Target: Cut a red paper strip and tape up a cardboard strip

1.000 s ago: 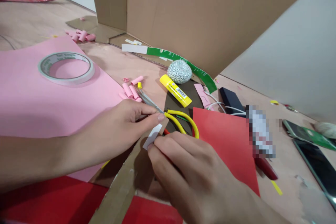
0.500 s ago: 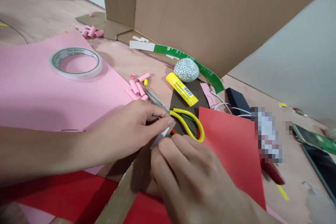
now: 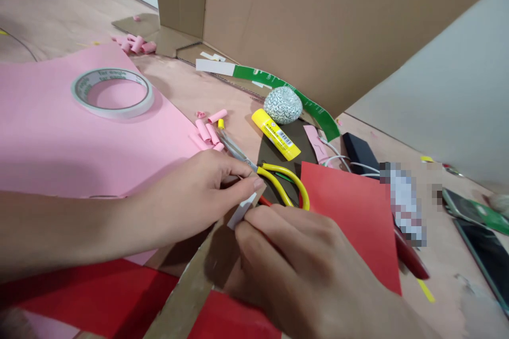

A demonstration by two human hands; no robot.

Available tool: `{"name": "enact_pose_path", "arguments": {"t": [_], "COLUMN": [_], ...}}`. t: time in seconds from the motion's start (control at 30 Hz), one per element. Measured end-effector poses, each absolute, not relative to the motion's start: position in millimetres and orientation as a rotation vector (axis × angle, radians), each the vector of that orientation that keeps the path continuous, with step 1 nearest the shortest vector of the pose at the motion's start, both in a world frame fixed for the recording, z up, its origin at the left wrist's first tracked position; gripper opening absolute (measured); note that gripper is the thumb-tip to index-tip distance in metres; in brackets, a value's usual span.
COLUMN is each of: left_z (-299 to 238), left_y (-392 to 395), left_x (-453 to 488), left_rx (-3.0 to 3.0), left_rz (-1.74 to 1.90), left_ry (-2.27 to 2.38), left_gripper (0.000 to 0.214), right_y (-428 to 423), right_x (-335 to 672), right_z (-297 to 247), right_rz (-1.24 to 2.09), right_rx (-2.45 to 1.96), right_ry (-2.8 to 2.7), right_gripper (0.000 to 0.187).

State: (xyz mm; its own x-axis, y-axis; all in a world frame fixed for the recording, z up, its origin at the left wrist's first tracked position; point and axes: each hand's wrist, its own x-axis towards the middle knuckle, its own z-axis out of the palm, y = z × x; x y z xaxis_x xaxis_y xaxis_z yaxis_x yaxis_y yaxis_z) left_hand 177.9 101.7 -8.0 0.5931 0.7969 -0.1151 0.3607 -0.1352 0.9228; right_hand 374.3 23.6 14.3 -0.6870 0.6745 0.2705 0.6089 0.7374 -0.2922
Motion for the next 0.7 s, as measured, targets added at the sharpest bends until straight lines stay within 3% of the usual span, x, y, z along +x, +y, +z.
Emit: {"name": "enact_pose_path", "arguments": {"t": [0.2, 0.3, 0.37, 0.53, 0.7], "left_z": [-8, -8, -8, -10, -11], "left_y": [101, 101, 100, 101, 101], "left_x": [178, 178, 178, 177, 178], "left_rx": [1.753, 1.729, 1.715, 1.708, 1.704], "left_rz": [0.486, 0.487, 0.493, 0.513, 0.504], "left_ry": [0.966, 0.971, 0.973, 0.95, 0.928], "left_gripper": [0.043, 0.042, 0.042, 0.041, 0.041], "right_y": [27, 29, 27, 25, 26], "right_x": [357, 350, 349, 346, 352], "right_z": [25, 28, 29, 28, 12], "right_rz": [0.22, 0.174, 0.168, 0.164, 0.252], "right_rx": [-0.985, -1.003, -1.02, -1.08, -1.03], "right_ry": [-2.645, -2.645, -2.672, -2.669, -2.581], "right_gripper": [0.05, 0.06, 0.057, 0.031, 0.023]}}
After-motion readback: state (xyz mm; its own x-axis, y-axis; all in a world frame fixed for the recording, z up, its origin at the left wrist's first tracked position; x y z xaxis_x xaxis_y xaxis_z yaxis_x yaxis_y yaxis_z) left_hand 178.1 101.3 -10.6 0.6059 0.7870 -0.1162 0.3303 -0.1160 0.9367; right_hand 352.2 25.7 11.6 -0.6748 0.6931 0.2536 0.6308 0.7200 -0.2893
